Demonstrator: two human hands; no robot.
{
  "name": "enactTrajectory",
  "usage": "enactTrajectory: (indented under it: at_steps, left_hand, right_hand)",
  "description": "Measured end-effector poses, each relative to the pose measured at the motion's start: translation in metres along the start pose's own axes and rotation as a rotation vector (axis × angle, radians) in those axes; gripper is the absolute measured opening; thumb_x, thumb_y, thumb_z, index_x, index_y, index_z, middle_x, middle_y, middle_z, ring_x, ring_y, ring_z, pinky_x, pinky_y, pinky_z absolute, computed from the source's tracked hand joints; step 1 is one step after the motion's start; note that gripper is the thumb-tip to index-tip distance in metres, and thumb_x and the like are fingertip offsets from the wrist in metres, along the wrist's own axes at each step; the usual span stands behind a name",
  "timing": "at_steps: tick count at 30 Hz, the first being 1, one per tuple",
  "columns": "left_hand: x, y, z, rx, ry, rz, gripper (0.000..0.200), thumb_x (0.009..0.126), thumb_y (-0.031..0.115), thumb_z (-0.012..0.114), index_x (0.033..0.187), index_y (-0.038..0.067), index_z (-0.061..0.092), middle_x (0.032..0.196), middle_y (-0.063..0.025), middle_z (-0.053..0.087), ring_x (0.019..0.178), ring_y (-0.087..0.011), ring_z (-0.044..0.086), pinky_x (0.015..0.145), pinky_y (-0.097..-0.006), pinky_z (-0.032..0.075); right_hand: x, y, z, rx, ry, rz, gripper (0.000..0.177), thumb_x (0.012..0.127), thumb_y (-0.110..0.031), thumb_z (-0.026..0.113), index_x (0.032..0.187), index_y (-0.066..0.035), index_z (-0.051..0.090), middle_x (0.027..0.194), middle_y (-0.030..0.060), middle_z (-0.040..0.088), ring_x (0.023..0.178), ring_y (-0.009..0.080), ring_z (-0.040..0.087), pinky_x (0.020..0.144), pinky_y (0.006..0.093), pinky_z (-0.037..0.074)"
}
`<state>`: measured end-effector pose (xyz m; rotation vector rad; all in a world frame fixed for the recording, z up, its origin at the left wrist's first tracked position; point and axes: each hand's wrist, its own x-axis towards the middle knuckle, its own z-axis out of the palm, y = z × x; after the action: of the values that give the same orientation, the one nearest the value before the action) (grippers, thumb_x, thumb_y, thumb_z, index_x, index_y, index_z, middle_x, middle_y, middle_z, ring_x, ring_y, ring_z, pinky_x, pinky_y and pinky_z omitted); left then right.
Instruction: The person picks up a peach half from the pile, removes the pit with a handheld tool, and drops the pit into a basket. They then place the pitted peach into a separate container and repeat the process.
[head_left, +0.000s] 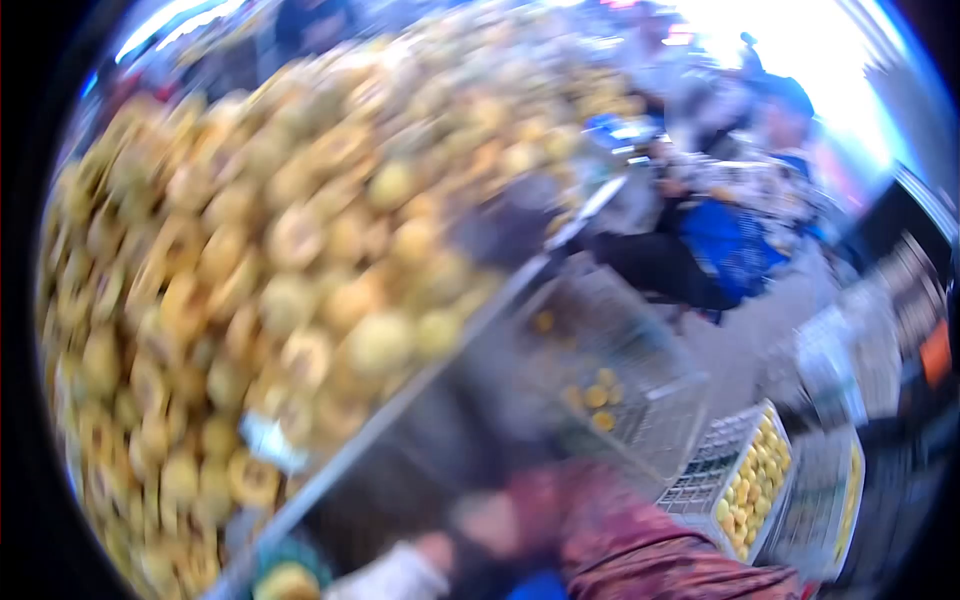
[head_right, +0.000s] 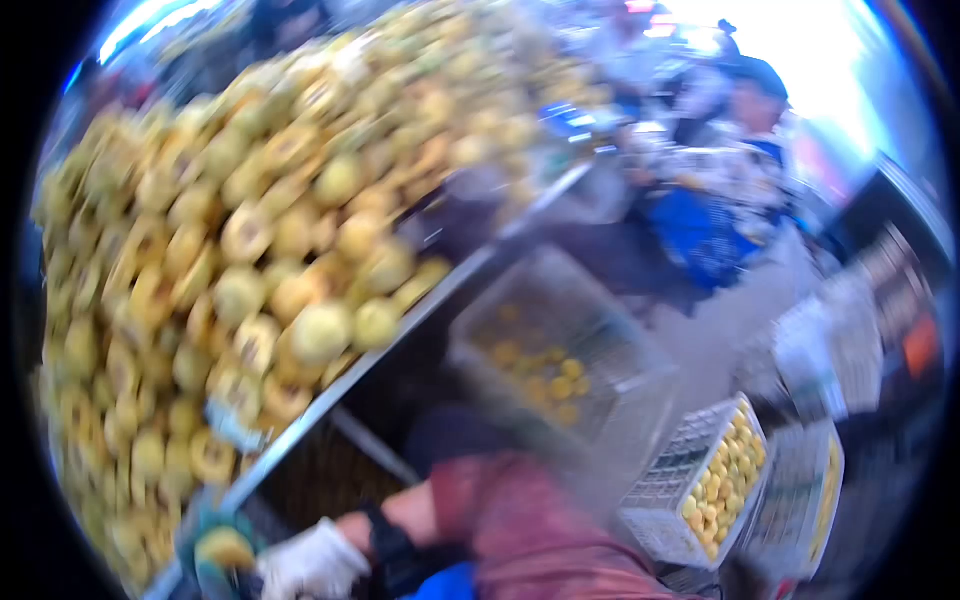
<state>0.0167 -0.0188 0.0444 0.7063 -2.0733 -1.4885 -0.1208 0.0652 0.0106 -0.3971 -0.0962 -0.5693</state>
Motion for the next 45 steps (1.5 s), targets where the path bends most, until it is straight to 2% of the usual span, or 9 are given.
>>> enactTrajectory:
  at_steps: [1, 9, 12, 17, 23, 25, 27, 35, 45]
  left_hand:
    - [0.002, -0.007, -0.001, 0.052, 0.042, 0.019, 0.054, 0.096, 0.043, 0.052, 0.122, -0.004, 0.053, 0.118, -0.0160, 0.060, 0.104, -0.0245, 0.060, 0.087, -0.0382, 0.051]
    - [-0.004, -0.043, -0.001, -0.340, 0.384, 0.065, 0.067, 0.095, 0.051, 0.052, 0.131, -0.006, 0.048, 0.115, -0.0193, 0.063, 0.102, -0.0273, 0.064, 0.084, -0.0383, 0.056]
    - [0.004, -0.027, 0.012, -0.405, 0.411, -0.080, 0.058, 0.099, 0.043, 0.045, 0.129, -0.006, 0.050, 0.116, -0.0193, 0.063, 0.102, -0.0270, 0.064, 0.084, -0.0372, 0.056]
    - [0.004, -0.029, 0.010, -0.354, 0.521, -0.104, 0.048, 0.097, 0.034, 0.051, 0.123, -0.006, 0.056, 0.114, -0.0163, 0.065, 0.100, -0.0237, 0.063, 0.092, -0.0351, 0.050]
    - [-0.063, -0.019, -0.068, 0.220, 0.713, -0.158, 0.040, 0.094, 0.025, 0.059, 0.124, -0.001, 0.059, 0.113, -0.0088, 0.064, 0.102, -0.0158, 0.061, 0.090, -0.0280, 0.049]
    - [-0.091, -0.029, -0.102, 0.470, 0.746, -0.385, 0.052, 0.087, 0.028, 0.070, 0.128, -0.002, 0.056, 0.118, -0.0116, 0.063, 0.107, -0.0215, 0.060, 0.094, -0.0324, 0.047]
    - [-0.107, -0.028, -0.115, 1.360, 0.507, -0.553, 0.057, 0.084, 0.029, 0.073, 0.129, 0.000, 0.055, 0.126, -0.0173, 0.059, 0.115, -0.0294, 0.058, 0.099, -0.0390, 0.044]
    - [0.037, -0.039, -0.060, 1.184, 0.219, 0.257, 0.060, 0.079, 0.026, 0.074, 0.131, 0.006, 0.055, 0.134, -0.0173, 0.054, 0.126, -0.0346, 0.048, 0.106, -0.0438, 0.037]
    - [0.089, -0.061, -0.030, 1.461, -0.280, 0.014, 0.058, 0.076, 0.026, 0.072, 0.130, 0.014, 0.053, 0.115, -0.0138, 0.054, 0.113, -0.0338, 0.050, 0.100, -0.0458, 0.039]
  right_hand:
    - [0.002, 0.001, 0.006, 0.050, 0.167, -0.013, 0.014, 0.086, -0.012, 0.059, 0.093, -0.009, 0.047, 0.057, -0.0047, 0.044, 0.044, 0.0051, 0.046, 0.037, 0.0215, 0.038]
    - [0.009, -0.040, 0.018, -0.838, 0.785, 0.205, 0.037, 0.089, -0.013, 0.058, 0.122, -0.001, 0.047, 0.064, 0.0031, 0.056, 0.049, 0.0128, 0.056, 0.043, 0.0289, 0.045]
    - [-0.004, 0.013, -0.069, -1.731, 0.684, -0.256, 0.027, 0.091, -0.015, 0.054, 0.112, 0.001, 0.050, 0.076, 0.0170, 0.060, 0.071, 0.0293, 0.061, 0.060, 0.0380, 0.049]
    - [-0.008, -0.015, -0.013, -2.074, 1.006, -0.293, 0.015, 0.096, -0.013, 0.042, 0.098, -0.002, 0.052, 0.082, 0.0190, 0.062, 0.076, 0.0372, 0.063, 0.063, 0.0444, 0.050]
    - [-0.021, -0.004, -0.049, -2.369, 0.874, -0.054, 0.028, 0.084, -0.017, 0.059, 0.109, -0.009, 0.049, 0.075, 0.0097, 0.058, 0.056, 0.0272, 0.062, 0.047, 0.0415, 0.048]
    - [-0.035, 0.000, -0.077, -2.201, 0.797, 0.383, 0.025, 0.084, -0.024, 0.062, 0.104, -0.009, 0.057, 0.082, 0.0123, 0.065, 0.063, 0.0283, 0.067, 0.053, 0.0406, 0.053]
    - [-0.040, -0.002, -0.075, -2.139, 0.828, 0.580, 0.020, 0.085, -0.021, 0.059, 0.101, -0.008, 0.061, 0.086, 0.0132, 0.068, 0.069, 0.0281, 0.070, 0.057, 0.0400, 0.055]
    - [-0.048, -0.012, -0.072, -2.295, 0.789, 0.592, 0.014, 0.085, -0.014, 0.057, 0.098, -0.008, 0.060, 0.082, 0.0098, 0.067, 0.071, 0.0264, 0.069, 0.054, 0.0392, 0.053]
    - [-0.062, -0.014, -0.059, -2.167, 0.957, 0.241, 0.019, 0.085, -0.018, 0.059, 0.098, -0.004, 0.052, 0.084, 0.0171, 0.064, 0.076, 0.0351, 0.066, 0.061, 0.0457, 0.051]
